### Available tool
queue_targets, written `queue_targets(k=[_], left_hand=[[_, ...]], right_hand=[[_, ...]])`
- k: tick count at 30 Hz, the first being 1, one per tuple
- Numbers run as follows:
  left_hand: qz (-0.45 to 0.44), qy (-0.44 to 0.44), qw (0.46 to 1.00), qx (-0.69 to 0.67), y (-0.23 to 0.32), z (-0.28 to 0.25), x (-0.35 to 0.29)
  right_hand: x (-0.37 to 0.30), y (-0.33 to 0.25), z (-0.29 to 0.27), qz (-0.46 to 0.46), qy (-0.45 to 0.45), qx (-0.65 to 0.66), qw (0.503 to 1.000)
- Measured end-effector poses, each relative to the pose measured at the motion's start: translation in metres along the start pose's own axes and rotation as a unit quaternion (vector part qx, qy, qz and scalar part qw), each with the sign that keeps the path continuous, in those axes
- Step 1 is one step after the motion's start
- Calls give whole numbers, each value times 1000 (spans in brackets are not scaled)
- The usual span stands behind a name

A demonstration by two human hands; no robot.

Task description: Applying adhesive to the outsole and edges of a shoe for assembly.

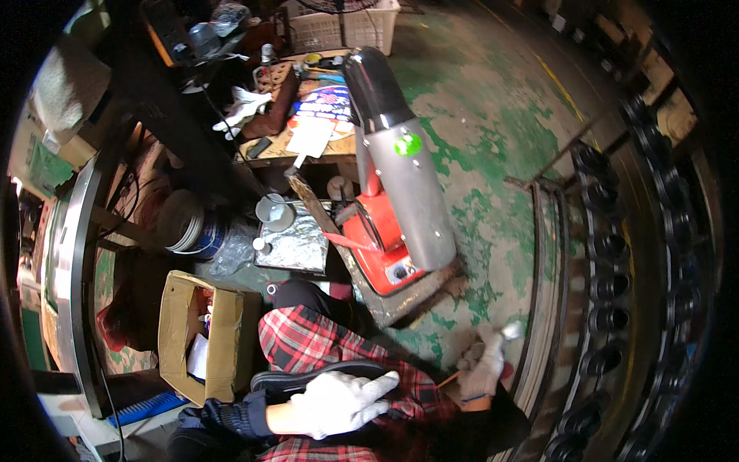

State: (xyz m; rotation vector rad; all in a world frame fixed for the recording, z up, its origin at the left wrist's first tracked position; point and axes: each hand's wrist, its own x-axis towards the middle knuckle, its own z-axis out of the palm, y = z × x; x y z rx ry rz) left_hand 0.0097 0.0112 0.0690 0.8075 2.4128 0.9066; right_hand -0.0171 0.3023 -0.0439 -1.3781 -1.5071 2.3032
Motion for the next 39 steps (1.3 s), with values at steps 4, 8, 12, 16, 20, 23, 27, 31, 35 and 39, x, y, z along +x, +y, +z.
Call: queue_targets(k=[4,8,12,16,20,23,27,31,35,39], left_hand=[[-124,114,986,3,-29,-70,-18],[-210,338,911,109,-118,-132,-7],[-237,387,867,207,-230,-205,36],[-272,389,854,214,-302,-253,85],[-394,377,817,186,-342,-263,114],[-302,384,810,326,-360,-265,114],[-348,307,818,339,-367,-268,111],[-339,367,805,322,-348,-263,102],[-202,463,830,238,-314,-241,62],[-268,490,801,217,-268,-213,-4]], right_hand=[[58,-13,-1,-225,151,-53,961],[131,69,-13,-33,-57,-668,742],[155,153,-36,283,43,-409,867],[146,153,-26,276,30,-298,913],[118,117,-18,196,2,-309,931],[102,109,-42,129,-92,-309,938],[117,113,-73,-206,-204,-740,607],[133,38,-72,-192,43,-740,643],[120,-69,-81,-402,198,-289,846],[157,4,-85,-178,11,-595,783]])
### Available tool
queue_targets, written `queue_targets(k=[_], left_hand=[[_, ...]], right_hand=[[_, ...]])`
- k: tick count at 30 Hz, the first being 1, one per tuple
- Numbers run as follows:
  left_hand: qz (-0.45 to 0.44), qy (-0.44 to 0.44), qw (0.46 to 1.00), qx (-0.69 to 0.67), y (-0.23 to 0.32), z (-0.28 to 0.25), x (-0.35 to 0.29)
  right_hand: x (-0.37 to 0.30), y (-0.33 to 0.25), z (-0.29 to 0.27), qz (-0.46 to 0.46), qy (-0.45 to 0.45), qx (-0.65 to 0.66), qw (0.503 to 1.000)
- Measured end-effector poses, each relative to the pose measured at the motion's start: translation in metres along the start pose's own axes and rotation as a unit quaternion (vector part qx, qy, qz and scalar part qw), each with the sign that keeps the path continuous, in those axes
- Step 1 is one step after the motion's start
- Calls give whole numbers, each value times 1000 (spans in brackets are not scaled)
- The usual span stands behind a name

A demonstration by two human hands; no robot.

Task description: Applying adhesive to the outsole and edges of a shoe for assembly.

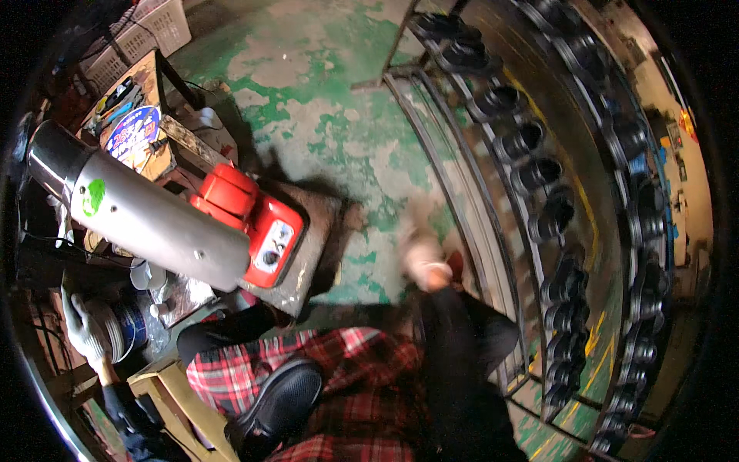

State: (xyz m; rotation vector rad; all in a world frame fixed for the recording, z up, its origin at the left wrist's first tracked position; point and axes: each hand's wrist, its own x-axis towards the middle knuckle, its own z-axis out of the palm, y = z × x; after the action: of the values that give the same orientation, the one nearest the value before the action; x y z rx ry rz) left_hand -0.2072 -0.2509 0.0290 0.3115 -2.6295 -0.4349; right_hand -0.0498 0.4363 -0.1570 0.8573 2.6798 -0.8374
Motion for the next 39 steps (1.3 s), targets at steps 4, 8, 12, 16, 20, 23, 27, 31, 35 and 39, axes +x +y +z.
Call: queue_targets(k=[4,8,12,16,20,23,27,31,35,39], left_hand=[[23,-33,999,-28,9,-46,-59],[-12,-83,995,-58,35,-74,-127],[-35,-123,985,-118,69,-90,-163],[-16,-179,976,-119,105,-107,-188],[15,-271,953,-133,138,-117,-211],[202,-286,929,-124,165,-108,-227],[396,-316,847,-162,198,-90,-250],[481,-337,788,-182,213,-90,-279],[522,-272,804,-89,205,-104,-305],[468,-345,808,-94,183,-119,-312]], right_hand=[[-47,53,118,175,-315,-198,911],[-36,20,76,177,-66,113,976],[-27,-1,-10,-4,209,394,895],[-43,55,34,-5,-203,-13,979],[-78,93,97,115,-327,-205,915],[-115,52,83,171,-213,89,958],[-179,-58,18,85,-246,495,829],[-230,-130,-16,44,-444,367,816],[-254,-139,-13,-111,-576,309,749],[-266,-134,-1,34,-646,378,662]])
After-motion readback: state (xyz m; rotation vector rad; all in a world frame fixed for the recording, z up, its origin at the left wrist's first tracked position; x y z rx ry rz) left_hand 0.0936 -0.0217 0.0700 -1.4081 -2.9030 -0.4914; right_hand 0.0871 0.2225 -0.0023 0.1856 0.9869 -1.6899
